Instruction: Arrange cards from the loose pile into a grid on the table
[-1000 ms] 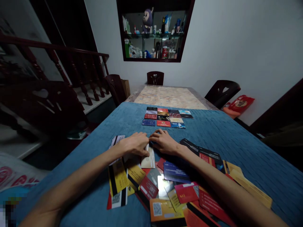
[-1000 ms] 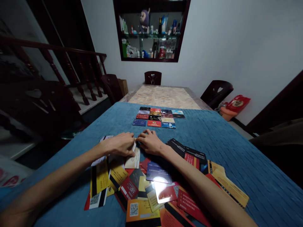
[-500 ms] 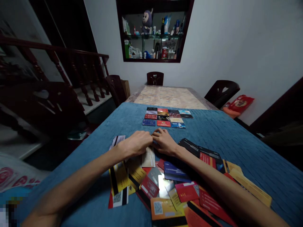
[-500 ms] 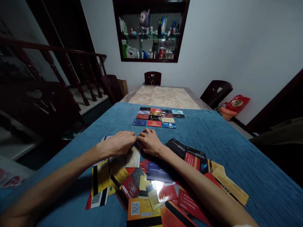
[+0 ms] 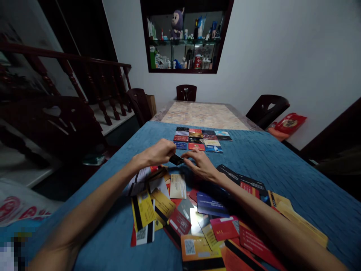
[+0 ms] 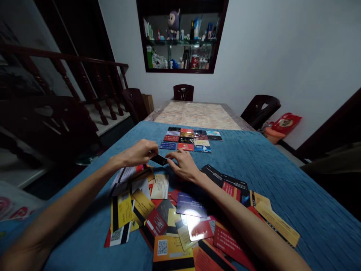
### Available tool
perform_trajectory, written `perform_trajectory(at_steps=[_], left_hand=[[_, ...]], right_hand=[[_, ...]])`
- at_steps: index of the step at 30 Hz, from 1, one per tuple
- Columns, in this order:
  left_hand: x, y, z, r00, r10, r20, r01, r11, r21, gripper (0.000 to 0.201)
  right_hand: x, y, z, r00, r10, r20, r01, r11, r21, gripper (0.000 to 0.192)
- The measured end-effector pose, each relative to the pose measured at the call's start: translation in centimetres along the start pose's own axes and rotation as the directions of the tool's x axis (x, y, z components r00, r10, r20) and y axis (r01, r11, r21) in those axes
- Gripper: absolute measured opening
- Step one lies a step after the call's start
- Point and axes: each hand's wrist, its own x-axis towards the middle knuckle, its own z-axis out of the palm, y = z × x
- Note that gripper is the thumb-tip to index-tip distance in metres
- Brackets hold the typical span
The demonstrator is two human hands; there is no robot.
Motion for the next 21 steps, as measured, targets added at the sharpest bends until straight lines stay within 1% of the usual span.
perform_trajectory(at_steps=[4, 8, 15, 21], left_hand=[[0.5, -1.5, 1.2, 0.996, -0.047, -0.071, 0.036, 0.988, -0.153, 0.020], [0.7, -2.1, 2.0, 0.996, -0.070, -0.064, 0.051, 0.966, -0.252, 0.018], [0.8, -2.5, 3.3, 0.998, -0.055, 0.012, 0.056, 0.966, -0.252, 0.017], [0.9, -2.8, 3.9, 0.998, -0.053, 0.034, 0.059, 0.975, -0.214, 0.020]], right_hand=[[0.1, 0.2, -0.4, 1.000, 0.008, 0.027, -0.007, 1.000, -0.016, 0.021], [0.2, 0.8, -0.7, 0.999, 0.020, 0.032, -0.017, 0.996, -0.086, 0.022], [0.1, 0.7, -1.2, 0.998, 0.033, 0.058, -0.016, 0.961, -0.277, 0.023], [0.0, 0.3, -1.1, 0.994, 0.015, 0.111, 0.028, 0.928, -0.371, 0.028]])
